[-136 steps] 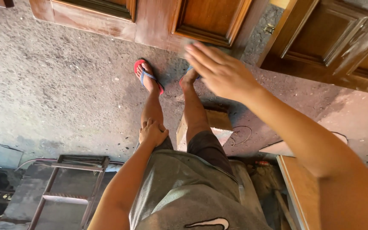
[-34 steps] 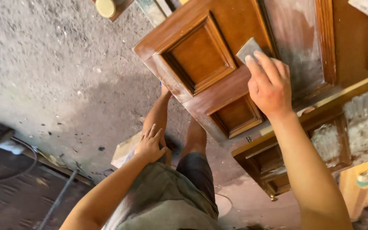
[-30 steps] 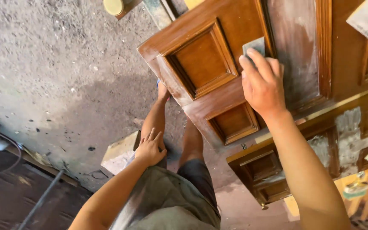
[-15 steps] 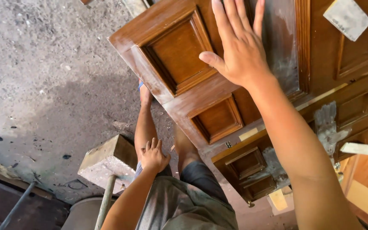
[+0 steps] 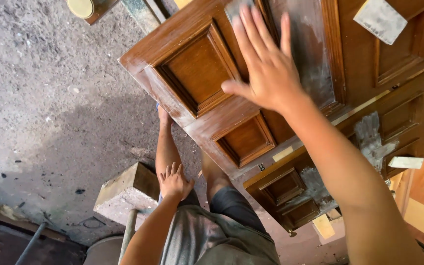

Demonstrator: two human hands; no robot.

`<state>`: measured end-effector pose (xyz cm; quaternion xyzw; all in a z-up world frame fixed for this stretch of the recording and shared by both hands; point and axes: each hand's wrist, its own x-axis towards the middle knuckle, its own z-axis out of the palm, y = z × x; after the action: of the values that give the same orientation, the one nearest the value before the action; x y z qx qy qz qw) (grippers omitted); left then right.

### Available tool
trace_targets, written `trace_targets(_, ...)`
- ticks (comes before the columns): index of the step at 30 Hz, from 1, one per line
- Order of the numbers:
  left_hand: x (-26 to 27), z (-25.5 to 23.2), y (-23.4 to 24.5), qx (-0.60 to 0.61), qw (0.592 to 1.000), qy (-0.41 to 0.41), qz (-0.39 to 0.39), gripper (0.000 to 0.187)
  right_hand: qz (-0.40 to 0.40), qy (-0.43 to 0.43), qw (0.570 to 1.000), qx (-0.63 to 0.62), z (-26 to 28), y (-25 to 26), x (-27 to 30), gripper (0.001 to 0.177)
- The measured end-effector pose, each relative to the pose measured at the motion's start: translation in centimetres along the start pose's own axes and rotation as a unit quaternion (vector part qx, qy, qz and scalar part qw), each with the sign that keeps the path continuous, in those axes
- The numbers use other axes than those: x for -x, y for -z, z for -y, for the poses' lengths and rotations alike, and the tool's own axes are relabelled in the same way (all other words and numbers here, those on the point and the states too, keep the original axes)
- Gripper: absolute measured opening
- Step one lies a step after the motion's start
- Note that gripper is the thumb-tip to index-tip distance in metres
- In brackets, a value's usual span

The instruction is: Sanding the recessed panels of wooden doors using a sanding block to prepare the surface for refinishing.

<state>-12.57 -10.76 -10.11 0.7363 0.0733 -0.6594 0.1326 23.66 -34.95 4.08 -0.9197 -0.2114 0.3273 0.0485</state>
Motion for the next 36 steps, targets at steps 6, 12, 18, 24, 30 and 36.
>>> trace_targets(6, -0.8, 0.4, -0.6, 0.024, 1.0, -0.005, -0.01, 0.089, -0.125, 0.071, 0.989, -0.034, -1.9, -4.9, 3.8, 0.115)
trace_targets(12, 0.2, -0.3, 0.5, -0.001, 1.0, 0.013, 0.019, 0.081, -0.017, -0.006, 1.0, -0.004, 1.6, 0.1, -2.0, 0.119)
trace_targets(18, -1.0, 0.0, 0.0, 0.006, 1.0, -0.001, -0.002, 0.084, -0.006, -0.005, 1.0, 0.01, 0.1, -5.4, 5.4, 0.118)
trace_targets(24, 0.0, -0.4, 0.6, -0.012, 0.999, 0.024, 0.043, 0.081, -0.027, 0.021, 0.999, -0.011, 1.8, -0.2, -1.3, 0.13)
trace_targets(30, -0.9, 0.1, 0.0, -0.001, 1.0, 0.002, 0.02, 0.08, -0.05, 0.058, 0.997, 0.017, -0.3, -5.2, 4.4, 0.127)
trace_targets(36, -0.7, 0.2, -0.3, 0.003, 0.999, 0.01, 0.037, 0.081, -0.018, 0.052, 0.998, -0.023, 1.6, 0.3, -1.4, 0.133)
